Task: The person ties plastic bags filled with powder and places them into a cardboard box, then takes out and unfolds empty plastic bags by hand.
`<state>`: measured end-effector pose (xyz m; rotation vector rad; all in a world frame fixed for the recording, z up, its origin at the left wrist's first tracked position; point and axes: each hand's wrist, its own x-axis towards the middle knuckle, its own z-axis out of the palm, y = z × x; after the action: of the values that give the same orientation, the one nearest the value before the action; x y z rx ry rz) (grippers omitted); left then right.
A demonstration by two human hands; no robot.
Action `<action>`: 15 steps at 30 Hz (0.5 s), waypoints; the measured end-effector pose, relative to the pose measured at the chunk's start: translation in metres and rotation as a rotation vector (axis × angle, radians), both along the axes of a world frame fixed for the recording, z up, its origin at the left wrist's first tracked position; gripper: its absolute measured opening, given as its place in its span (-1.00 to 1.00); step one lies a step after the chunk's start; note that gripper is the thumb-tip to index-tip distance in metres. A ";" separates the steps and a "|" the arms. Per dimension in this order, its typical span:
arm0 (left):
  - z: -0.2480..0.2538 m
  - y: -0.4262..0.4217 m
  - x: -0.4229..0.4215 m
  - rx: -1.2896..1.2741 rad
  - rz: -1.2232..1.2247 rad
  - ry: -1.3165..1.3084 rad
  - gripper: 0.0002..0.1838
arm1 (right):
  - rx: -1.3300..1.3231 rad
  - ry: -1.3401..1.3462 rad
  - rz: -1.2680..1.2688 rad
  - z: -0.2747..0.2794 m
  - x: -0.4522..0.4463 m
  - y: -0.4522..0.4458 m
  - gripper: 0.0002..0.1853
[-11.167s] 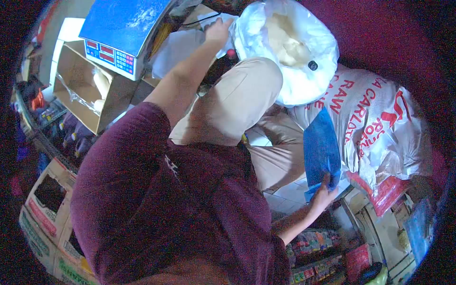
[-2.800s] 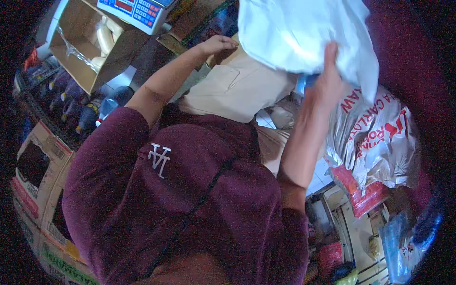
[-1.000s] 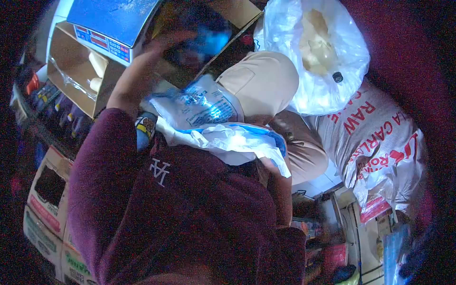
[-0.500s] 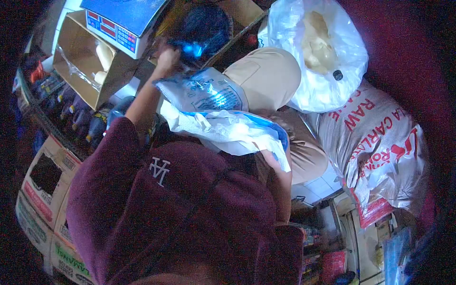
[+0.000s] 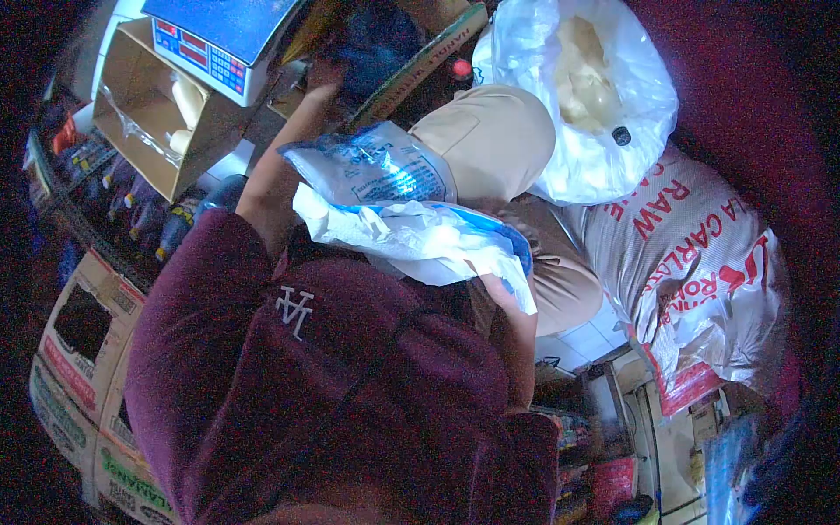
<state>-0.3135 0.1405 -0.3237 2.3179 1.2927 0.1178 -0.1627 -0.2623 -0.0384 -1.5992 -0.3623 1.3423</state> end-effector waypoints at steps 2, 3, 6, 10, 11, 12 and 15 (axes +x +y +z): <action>0.017 -0.004 -0.008 -0.392 -0.109 0.101 -0.53 | -0.006 0.024 0.009 0.004 -0.002 0.003 -0.52; 0.026 -0.007 -0.013 -0.783 -0.219 0.198 -0.58 | -0.006 0.027 0.012 0.002 0.000 0.004 -0.52; 0.066 -0.035 -0.009 -1.290 -0.152 -0.195 -0.77 | -0.053 0.085 0.164 0.000 0.006 0.009 -0.51; 0.059 -0.019 -0.003 -1.426 -0.022 -0.132 -0.84 | -0.081 -0.034 0.073 0.023 0.001 0.028 -0.57; 0.051 -0.014 -0.004 -1.429 -0.023 -0.132 -0.84 | -0.131 -0.185 0.146 0.030 0.000 0.033 -0.59; 0.062 -0.005 0.003 -1.352 -0.170 0.071 -0.83 | -0.134 -0.185 0.144 0.033 0.000 0.037 -0.59; 0.023 -0.005 0.003 -1.185 -0.366 0.278 -0.73 | -0.252 -0.273 0.213 0.031 0.001 0.038 -0.62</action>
<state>-0.3109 0.1356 -0.3010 1.4677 0.6706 -0.8730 -0.1621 -0.2246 -0.0074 -2.0091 -0.5590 1.3709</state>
